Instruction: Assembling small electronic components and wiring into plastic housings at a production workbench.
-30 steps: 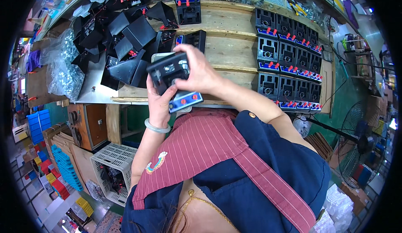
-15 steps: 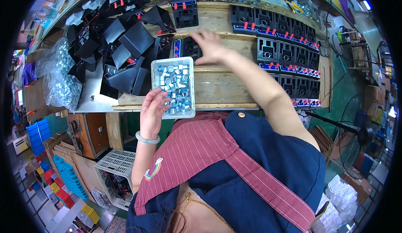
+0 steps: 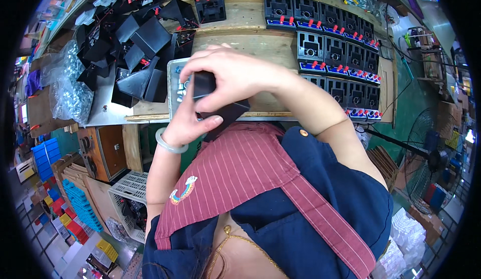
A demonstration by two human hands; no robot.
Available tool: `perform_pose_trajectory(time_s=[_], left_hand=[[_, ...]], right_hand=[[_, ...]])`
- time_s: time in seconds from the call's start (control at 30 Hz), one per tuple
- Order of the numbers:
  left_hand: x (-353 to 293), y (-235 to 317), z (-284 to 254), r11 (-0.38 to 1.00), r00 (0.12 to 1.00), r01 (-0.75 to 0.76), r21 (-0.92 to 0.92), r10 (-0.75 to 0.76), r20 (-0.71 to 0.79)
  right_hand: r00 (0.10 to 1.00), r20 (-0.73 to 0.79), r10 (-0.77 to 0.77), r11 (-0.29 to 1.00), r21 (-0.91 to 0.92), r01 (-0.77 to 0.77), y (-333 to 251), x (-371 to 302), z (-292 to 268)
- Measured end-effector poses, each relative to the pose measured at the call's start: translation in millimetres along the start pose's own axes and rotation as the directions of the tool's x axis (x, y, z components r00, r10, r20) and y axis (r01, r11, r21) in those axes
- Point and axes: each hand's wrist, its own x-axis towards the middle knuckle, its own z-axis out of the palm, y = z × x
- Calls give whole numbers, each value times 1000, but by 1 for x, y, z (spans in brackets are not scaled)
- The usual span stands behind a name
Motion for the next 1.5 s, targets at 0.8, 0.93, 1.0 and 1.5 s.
perform_pose_trajectory(time_s=[0.8,0.93,1.0,1.5], left_hand=[[-48,10,53,127,861,-56,-990,-496,-112],[-58,-8,50,97,895,-141,-985,-414,-169],[-61,-13,46,82,932,-181,-980,-304,-197],[-65,-12,42,306,887,-117,-945,-396,-239]], right_hand=[[926,-255,-278,957,16,291,-31,-48,89],[979,-182,92,950,310,-32,-38,-56,80],[971,-175,165,922,375,-90,-38,-59,78],[925,4,381,680,676,-283,1,-48,96]])
